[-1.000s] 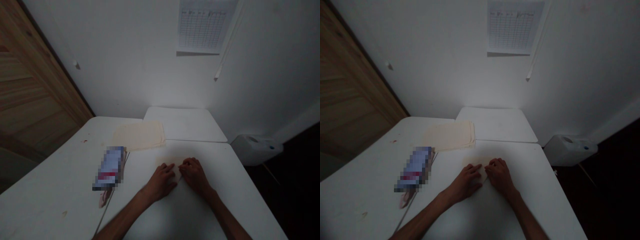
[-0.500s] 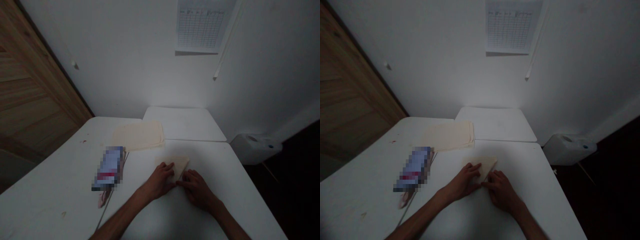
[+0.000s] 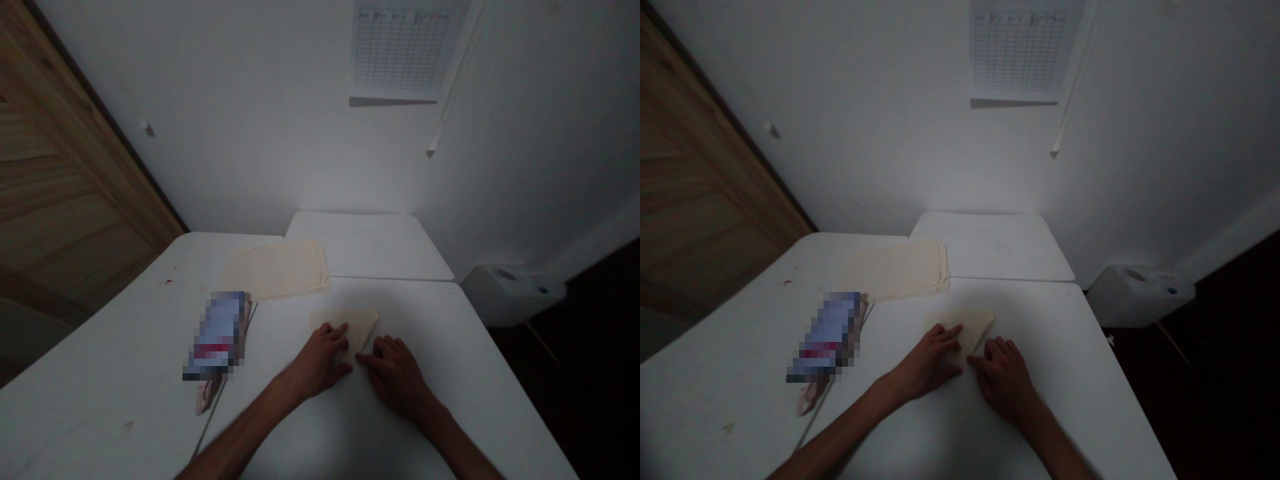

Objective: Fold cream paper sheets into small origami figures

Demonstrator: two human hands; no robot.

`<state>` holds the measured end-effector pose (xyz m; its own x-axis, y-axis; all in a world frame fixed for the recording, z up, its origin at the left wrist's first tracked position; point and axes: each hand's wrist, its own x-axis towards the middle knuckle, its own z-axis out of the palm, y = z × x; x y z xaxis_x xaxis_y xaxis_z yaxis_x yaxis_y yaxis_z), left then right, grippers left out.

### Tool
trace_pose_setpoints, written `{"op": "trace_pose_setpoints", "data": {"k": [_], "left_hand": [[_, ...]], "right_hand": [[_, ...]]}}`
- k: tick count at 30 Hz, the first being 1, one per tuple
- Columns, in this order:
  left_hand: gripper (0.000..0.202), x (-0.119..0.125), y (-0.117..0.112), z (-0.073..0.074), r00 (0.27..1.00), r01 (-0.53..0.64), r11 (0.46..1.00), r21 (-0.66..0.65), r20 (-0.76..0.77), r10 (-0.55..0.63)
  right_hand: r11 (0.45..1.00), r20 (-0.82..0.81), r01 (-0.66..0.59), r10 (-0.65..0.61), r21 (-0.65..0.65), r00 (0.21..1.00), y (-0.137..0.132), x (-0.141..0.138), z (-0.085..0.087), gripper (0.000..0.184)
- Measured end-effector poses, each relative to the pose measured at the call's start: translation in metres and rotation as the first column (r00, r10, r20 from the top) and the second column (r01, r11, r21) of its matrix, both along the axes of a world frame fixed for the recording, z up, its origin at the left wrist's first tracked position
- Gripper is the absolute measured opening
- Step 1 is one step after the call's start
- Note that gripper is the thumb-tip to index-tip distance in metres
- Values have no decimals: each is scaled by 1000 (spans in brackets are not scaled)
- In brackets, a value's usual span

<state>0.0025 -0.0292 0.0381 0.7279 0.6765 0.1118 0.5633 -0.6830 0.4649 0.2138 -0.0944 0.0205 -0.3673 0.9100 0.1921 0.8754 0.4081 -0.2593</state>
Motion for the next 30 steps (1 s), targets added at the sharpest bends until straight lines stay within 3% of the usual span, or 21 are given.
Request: {"op": "trace_pose_setpoints", "data": {"k": [11,20,23,27,30], "left_hand": [[22,-1,-2,0,1000,12,1000,18,-1,-12],[19,-3,-6,-10,1000,10,996,87,7,-11],[17,-3,-10,-14,1000,3,991,133,12,-5],[21,-2,-14,-14,1000,14,986,165,11,-16],[19,-1,-15,-13,1000,-11,987,163,11,10]], "right_hand": [[977,142,188,-201,104,969,21,22,-2,31],[953,100,252,-270,166,958,30,23,0,26],[964,95,208,-225,164,970,28,12,-1,27],[996,72,29,-35,85,997,25,-5,-2,35],[995,78,61,-66,77,995,24,-14,-3,41]]}}
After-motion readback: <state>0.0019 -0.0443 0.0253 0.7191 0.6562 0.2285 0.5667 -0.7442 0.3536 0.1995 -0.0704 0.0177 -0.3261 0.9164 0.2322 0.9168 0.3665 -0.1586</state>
